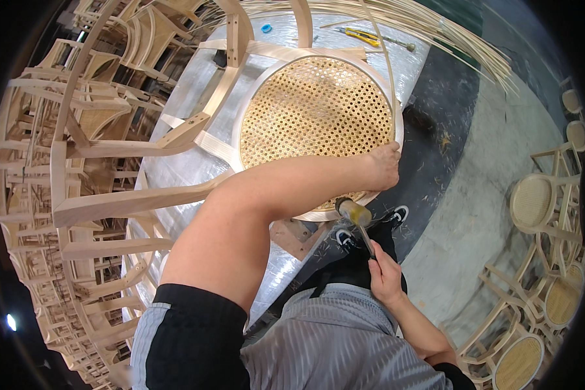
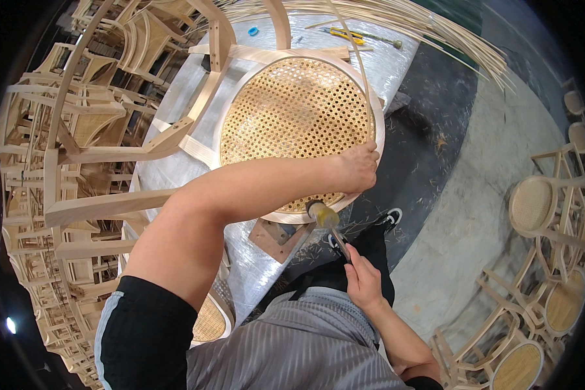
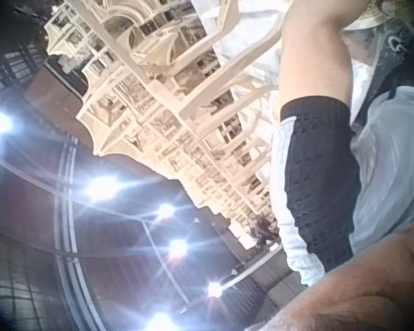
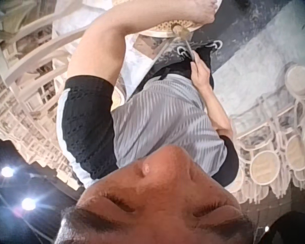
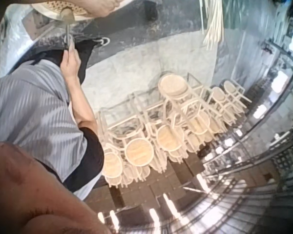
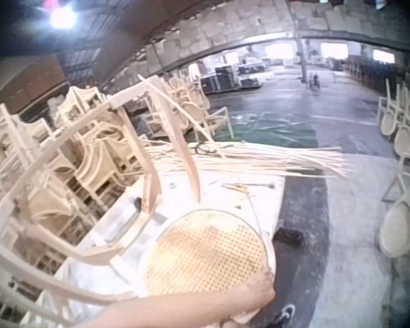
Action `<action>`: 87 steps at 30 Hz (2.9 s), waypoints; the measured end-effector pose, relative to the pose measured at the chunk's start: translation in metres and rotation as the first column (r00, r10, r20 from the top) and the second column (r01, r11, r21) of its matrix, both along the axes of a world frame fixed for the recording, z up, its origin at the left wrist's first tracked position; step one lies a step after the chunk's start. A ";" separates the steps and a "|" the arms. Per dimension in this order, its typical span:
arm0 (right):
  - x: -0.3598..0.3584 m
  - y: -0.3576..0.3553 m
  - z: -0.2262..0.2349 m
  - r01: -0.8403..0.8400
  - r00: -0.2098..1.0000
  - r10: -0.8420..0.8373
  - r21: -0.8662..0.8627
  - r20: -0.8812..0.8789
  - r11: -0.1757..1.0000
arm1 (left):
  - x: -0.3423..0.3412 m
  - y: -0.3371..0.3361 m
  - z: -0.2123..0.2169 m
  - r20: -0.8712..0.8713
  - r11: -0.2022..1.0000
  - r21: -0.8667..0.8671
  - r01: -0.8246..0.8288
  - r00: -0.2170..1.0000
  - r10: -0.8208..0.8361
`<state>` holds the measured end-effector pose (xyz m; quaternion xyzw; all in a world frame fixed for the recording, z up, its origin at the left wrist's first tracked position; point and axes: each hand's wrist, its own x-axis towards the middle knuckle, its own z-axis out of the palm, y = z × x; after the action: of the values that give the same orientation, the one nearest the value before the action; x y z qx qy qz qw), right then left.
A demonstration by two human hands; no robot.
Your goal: The person secures a woven cane seat into a wooden chair frame. They use a hammer to tap the cane strips into place around the perimeter and a utility knife to trim excess material. The person also wipes the seat surface with a cloth.
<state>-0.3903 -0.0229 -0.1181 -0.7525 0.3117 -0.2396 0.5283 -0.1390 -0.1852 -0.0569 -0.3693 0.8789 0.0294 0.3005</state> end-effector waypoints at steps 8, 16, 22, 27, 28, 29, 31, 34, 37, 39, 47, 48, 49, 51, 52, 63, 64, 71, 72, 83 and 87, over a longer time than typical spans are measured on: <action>0.007 -0.013 -0.001 -0.017 0.997 0.011 -0.071 -0.076 0.997 | -0.004 0.000 0.000 0.021 1.000 0.010 -0.021 1.000 0.021; 0.013 -0.004 0.002 -0.037 0.996 0.029 -0.099 -0.088 0.994 | -0.001 -0.007 0.000 0.003 0.999 0.047 -0.001 1.000 0.000; 0.011 0.003 -0.006 -0.080 0.974 0.061 -0.082 -0.217 0.993 | -0.004 -0.013 -0.006 -0.080 0.998 0.058 0.014 0.997 -0.009; 0.001 0.000 0.001 0.022 0.994 -0.027 -0.050 -0.105 0.999 | 0.008 -0.012 -0.008 -0.119 1.000 0.025 0.011 0.993 -0.008; 0.002 -0.005 -0.004 0.022 0.989 -0.031 -0.063 -0.146 0.998 | 0.009 -0.012 -0.007 -0.133 1.000 0.003 0.017 0.991 -0.017; 0.001 -0.010 -0.007 0.018 0.982 -0.033 -0.080 -0.184 0.997 | 0.010 -0.014 -0.007 -0.145 1.000 -0.023 0.021 0.989 -0.024; -0.003 -0.015 -0.010 0.045 0.981 -0.062 -0.095 -0.184 0.994 | 0.009 -0.014 -0.008 -0.185 1.000 -0.019 0.025 0.982 -0.028; -0.002 -0.014 -0.011 0.088 0.989 -0.098 -0.090 -0.113 0.992 | 0.010 -0.014 -0.010 -0.192 1.000 -0.007 -0.007 0.981 0.005; -0.007 -0.009 -0.013 0.094 0.988 -0.104 -0.089 -0.118 0.992 | 0.013 -0.015 -0.013 -0.216 0.999 0.035 -0.021 0.976 0.028; -0.003 -0.015 -0.022 0.048 0.972 -0.076 -0.130 -0.224 0.990 | 0.016 -0.027 -0.006 -0.203 0.999 0.037 0.005 0.979 0.003; -0.007 -0.015 -0.023 0.068 0.981 -0.083 -0.092 -0.174 0.993 | 0.023 -0.056 0.011 -0.124 0.999 -0.019 -0.039 0.992 0.036; -0.008 -0.017 -0.021 0.078 0.986 -0.094 -0.117 -0.139 0.990 | 0.021 -0.055 0.008 -0.113 0.997 -0.019 -0.077 0.991 0.075; -0.010 -0.018 -0.019 0.089 0.989 -0.104 -0.141 -0.104 0.986 | 0.020 -0.057 0.006 -0.125 0.995 -0.007 -0.102 0.987 0.100; -0.015 -0.019 -0.007 0.153 0.981 -0.164 -0.108 -0.102 0.982 | 0.017 -0.055 0.000 -0.142 0.987 -0.050 -0.152 0.979 0.144; -0.016 -0.019 -0.001 0.183 0.976 -0.192 -0.090 -0.101 0.979 | 0.016 -0.054 -0.003 -0.149 0.981 -0.070 -0.179 0.975 0.168; -0.008 -0.029 -0.001 0.238 0.968 -0.247 -0.163 -0.036 0.957 | 0.001 -0.063 0.000 -0.042 0.951 0.029 -0.307 0.950 0.308; -0.007 -0.028 -0.001 0.272 0.962 -0.269 -0.191 0.043 0.943 | 0.002 -0.063 0.001 -0.054 0.951 0.031 -0.308 0.950 0.309; -0.009 -0.036 -0.029 0.185 0.950 -0.220 -0.168 -0.223 0.968 | 0.016 -0.072 0.014 -0.074 0.976 -0.027 -0.218 0.974 0.216; -0.008 -0.036 -0.029 0.187 0.952 -0.221 -0.169 -0.212 0.968 | 0.028 -0.079 0.023 -0.083 0.977 -0.063 -0.202 0.977 0.196; -0.008 -0.056 -0.011 0.250 0.957 -0.278 -0.253 -0.080 0.935 | 0.022 -0.083 0.015 -0.098 0.935 -0.121 -0.335 0.941 0.324; -0.009 -0.065 -0.008 0.232 0.940 -0.278 -0.227 -0.198 0.946 | 0.021 -0.080 0.012 -0.071 0.931 -0.122 -0.343 0.939 0.337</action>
<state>-0.3994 -0.0883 -0.1258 -0.7773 0.4396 -0.2489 0.3751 -0.1180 -0.2652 -0.0454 -0.5341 0.8088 0.0315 0.2441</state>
